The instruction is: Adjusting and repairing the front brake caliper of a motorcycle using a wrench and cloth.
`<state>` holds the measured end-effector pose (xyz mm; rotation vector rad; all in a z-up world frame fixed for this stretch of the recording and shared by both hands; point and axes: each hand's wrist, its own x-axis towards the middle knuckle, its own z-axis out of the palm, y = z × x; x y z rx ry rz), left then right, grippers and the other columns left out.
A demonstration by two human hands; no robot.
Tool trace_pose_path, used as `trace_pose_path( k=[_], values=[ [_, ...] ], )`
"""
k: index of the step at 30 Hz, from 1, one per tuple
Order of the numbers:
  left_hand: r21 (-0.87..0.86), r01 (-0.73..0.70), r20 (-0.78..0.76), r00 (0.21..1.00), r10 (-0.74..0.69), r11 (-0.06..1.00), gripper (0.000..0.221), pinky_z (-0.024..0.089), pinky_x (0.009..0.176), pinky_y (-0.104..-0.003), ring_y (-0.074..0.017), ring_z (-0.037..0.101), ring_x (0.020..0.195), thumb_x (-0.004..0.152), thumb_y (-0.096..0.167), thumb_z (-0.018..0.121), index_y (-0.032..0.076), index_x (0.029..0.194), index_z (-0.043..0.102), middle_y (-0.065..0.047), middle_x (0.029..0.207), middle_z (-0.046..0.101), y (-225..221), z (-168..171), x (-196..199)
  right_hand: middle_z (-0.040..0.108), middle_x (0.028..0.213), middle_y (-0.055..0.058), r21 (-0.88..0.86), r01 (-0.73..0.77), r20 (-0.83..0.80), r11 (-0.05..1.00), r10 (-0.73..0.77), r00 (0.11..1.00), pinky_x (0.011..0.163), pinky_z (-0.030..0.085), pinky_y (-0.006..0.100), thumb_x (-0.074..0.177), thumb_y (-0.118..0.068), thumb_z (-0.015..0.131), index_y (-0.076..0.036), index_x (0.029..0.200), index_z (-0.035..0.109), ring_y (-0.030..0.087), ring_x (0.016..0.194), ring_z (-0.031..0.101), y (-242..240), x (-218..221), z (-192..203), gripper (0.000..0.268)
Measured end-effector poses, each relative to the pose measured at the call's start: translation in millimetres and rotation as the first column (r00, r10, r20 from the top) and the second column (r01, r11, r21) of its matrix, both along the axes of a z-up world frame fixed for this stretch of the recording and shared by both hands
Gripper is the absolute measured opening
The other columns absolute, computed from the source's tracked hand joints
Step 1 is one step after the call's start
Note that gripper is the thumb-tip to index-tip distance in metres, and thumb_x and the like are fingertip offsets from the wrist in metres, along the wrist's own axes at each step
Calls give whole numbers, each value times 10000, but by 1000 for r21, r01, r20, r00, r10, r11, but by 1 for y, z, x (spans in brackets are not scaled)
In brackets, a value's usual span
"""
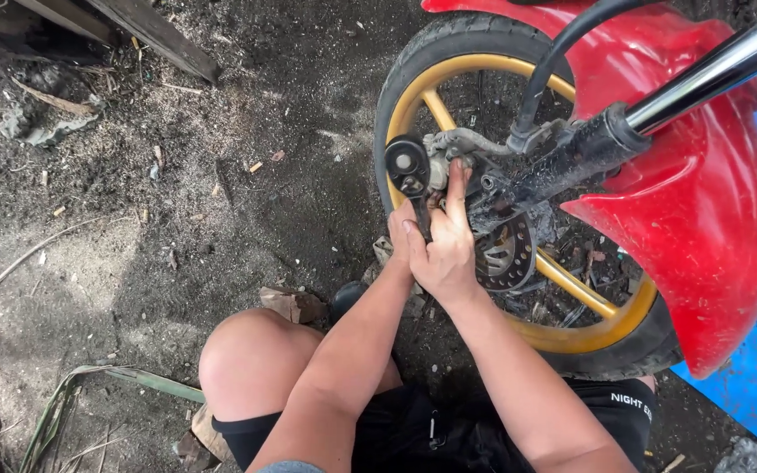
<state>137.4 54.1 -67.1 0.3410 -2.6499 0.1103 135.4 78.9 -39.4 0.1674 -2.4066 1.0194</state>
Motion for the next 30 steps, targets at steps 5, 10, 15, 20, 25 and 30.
trace_pose_path(
  k=[5,10,15,20,25,30],
  values=[
    [133,65,-28,998,-62,989,444,258,1308,-339,58,647,1157,1198,346,567,555,1580,480,219,938,681,-10,-10,-31,304,1805,323,-19,18,-25,1000,-18,1000,1317,409,490,1084,-287,716,144,1117,734,499,1651,345,-1,2,-3,432],
    [972,231,-214,810,-547,-38,263,568,813,-356,-181,750,844,1098,504,570,361,1107,792,69,866,748,-46,-141,-34,423,1760,286,-95,109,-37,989,-113,993,1267,475,454,1055,-238,757,120,1147,777,431,1594,457,-1,-6,-22,369],
    [821,217,80,872,-483,528,208,573,917,-350,-152,766,906,1095,484,630,427,1290,677,90,944,753,-26,-57,-9,331,1791,321,-40,37,-23,998,-38,999,1292,419,539,1077,-251,739,97,1065,759,509,1624,373,0,1,-15,349],
    [-13,170,41,985,-169,985,528,579,1076,-362,-151,737,966,1156,273,627,463,1645,567,35,1011,743,13,28,8,314,1794,328,-53,33,-10,998,-33,999,1287,432,524,1071,-243,745,103,1060,754,513,1625,369,1,5,-8,346],
    [-320,48,-248,960,-133,946,612,612,1070,-317,-113,688,995,1192,26,546,390,1684,539,53,1127,774,11,13,-7,293,1797,337,-85,48,7,995,-48,999,1280,450,505,1064,-232,753,110,1054,747,519,1625,363,-5,7,-6,342],
    [-356,38,-217,968,-122,934,673,601,1081,-364,-87,679,1081,1198,3,457,424,1723,468,101,1220,754,6,1,-5,265,1802,349,-113,40,21,993,-38,999,1271,474,479,1053,-217,764,120,1046,738,527,1626,355,-9,8,2,338]
  ],
)
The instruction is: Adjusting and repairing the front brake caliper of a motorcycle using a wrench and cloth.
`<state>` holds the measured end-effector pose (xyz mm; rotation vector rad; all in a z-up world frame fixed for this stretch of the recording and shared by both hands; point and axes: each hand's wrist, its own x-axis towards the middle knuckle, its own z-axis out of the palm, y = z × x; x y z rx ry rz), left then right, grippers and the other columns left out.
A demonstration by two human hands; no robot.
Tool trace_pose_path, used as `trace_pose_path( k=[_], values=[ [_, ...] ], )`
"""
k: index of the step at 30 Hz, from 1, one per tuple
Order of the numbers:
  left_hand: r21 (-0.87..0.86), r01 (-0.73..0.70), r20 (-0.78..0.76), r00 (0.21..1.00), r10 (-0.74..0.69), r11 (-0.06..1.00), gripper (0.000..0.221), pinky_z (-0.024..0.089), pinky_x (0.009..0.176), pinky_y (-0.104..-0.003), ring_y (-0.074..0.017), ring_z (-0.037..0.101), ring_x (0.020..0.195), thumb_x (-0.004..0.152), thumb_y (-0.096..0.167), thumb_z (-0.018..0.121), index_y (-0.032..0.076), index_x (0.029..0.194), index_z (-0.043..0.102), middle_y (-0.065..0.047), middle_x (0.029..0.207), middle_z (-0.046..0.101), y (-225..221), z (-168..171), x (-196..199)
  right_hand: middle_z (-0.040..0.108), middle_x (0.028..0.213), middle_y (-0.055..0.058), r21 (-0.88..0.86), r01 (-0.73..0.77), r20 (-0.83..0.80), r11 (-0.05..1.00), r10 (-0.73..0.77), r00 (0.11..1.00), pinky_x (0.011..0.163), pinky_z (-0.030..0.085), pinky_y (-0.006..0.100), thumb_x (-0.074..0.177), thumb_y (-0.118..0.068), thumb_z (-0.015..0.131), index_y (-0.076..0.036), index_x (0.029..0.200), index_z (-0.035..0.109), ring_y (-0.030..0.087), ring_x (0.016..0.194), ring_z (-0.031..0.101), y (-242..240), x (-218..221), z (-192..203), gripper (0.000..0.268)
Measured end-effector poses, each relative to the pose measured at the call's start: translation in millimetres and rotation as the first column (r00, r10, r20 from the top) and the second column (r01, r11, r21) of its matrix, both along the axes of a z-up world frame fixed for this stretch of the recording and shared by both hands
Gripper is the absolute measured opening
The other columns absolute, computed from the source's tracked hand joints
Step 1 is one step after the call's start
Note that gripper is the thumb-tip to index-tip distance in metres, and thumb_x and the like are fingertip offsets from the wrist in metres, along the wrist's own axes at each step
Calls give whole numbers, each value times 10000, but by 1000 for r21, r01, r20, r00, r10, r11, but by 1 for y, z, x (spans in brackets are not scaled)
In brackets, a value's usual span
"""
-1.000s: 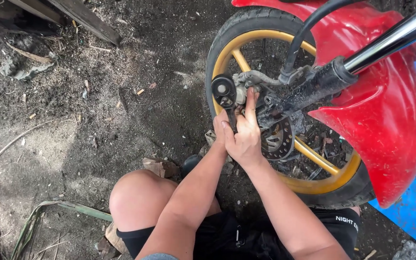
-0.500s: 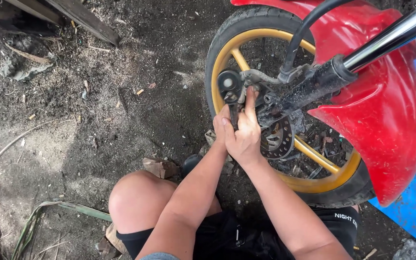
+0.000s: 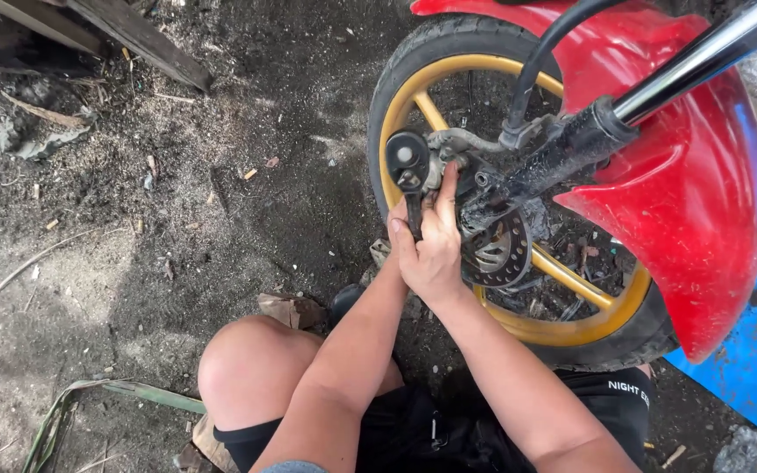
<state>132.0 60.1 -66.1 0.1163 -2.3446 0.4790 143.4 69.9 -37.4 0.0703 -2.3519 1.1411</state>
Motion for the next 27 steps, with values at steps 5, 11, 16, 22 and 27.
trace_pose_path(
  k=[5,11,16,22,27],
  values=[
    [789,-67,363,854,-374,611,330,566,1088,-495,-324,745,1172,1130,234,603,286,1456,606,-54,1165,788,-26,-11,-28,243,1805,358,-9,1,18,1000,-1,1000,1264,492,460,1045,-206,772,128,1040,731,533,1627,349,5,7,4,336],
    [980,-185,83,701,-708,-68,325,574,982,-606,-466,757,1128,1031,311,719,150,1312,744,-115,1159,807,-48,-136,-29,252,1817,323,17,4,-22,1000,-3,1000,1277,483,437,1061,-267,788,92,1067,744,482,1651,353,3,-7,-2,362],
    [995,-62,-13,705,-709,-80,299,541,918,-656,-525,689,1098,1060,273,629,101,1292,705,-186,1137,735,-48,-119,-32,278,1824,285,15,82,-43,996,-81,996,1266,483,434,1064,-282,777,85,1170,769,433,1635,419,-8,-17,-26,383],
    [991,109,-137,796,-590,-83,496,433,786,-776,-714,505,991,1177,165,282,-116,1060,674,-473,905,558,-44,-62,-31,236,1846,246,-35,19,-53,999,-21,998,1276,478,424,1002,-217,822,-24,1147,821,377,1598,448,8,-21,-37,242],
    [902,-292,430,671,-604,319,333,616,924,-610,-406,785,1083,1075,507,582,206,1168,689,-82,1082,769,-39,-67,-43,361,1814,217,-55,-103,59,993,107,993,1217,519,529,1038,-145,739,27,1407,732,430,1519,516,23,7,17,406]
  ],
)
